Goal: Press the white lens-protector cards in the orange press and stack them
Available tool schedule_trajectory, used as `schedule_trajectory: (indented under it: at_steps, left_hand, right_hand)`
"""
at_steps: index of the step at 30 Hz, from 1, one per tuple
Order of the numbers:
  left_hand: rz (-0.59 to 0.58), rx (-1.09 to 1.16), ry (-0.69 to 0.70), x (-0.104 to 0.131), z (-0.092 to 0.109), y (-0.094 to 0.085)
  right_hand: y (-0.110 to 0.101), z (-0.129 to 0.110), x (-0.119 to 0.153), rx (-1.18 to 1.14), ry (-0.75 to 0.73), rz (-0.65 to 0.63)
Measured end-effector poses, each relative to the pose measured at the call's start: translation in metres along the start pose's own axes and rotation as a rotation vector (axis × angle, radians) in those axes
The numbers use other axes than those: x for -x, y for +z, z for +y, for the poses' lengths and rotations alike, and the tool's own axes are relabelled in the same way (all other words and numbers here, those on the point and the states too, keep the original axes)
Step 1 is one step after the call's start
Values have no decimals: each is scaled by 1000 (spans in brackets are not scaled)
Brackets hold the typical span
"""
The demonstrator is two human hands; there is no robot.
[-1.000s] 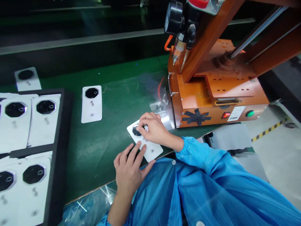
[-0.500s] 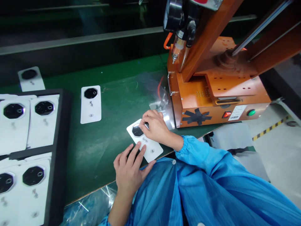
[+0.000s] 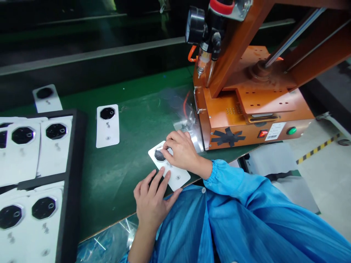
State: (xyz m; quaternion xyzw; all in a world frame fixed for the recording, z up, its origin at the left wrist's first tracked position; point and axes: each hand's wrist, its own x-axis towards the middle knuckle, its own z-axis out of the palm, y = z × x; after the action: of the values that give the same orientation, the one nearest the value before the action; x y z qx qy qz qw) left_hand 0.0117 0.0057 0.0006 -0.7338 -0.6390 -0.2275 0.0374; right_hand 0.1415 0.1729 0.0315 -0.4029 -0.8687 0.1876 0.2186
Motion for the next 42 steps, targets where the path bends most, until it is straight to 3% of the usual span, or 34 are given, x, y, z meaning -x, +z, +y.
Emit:
schedule_trajectory:
  at_steps: [9,13,15,18,20,24,27,29,31,34,36,39,42]
  left_hand:
    - [9,-11,8,0,1,-1]
    - [-7,-16,10,1,0,-1]
    - [-16,-11,12,2,-1,-1]
    - [1,19,36,1,-3,-2]
    - [40,59,70,0,-5,-3]
    - [170,172,150,-13,-9,-11]
    - [148,327,232,-36,-19,-23]
    - [60,459,323,-63,-23,-31]
    - [22,566,265,-97,-16,-38]
    - [-30,674,-125,-149,22,-42]
    - [-145,760,-274,-181,53,-37]
    - [-317,914,-269,-220,87,-21]
    - [-460,1011,-245,-245,101,-2]
  right_hand:
    - [-2,-3,2,222,-106,11]
    - [-20,-9,14,191,-111,29]
    - [-38,-13,28,138,-176,-47]
    - [-64,-19,55,80,-313,-271]
    - [-72,-21,72,90,-354,-335]
    - [-65,-14,91,133,-388,-170]
    - [-65,1,98,117,-418,15]
    - [-78,11,107,62,-410,143]
    - [-101,20,120,-9,-376,280]
    - [-140,30,151,-19,-300,494]
    - [-162,38,174,81,-256,609]
    - [-184,50,206,282,-192,711]
    - [-193,61,228,430,-127,756]
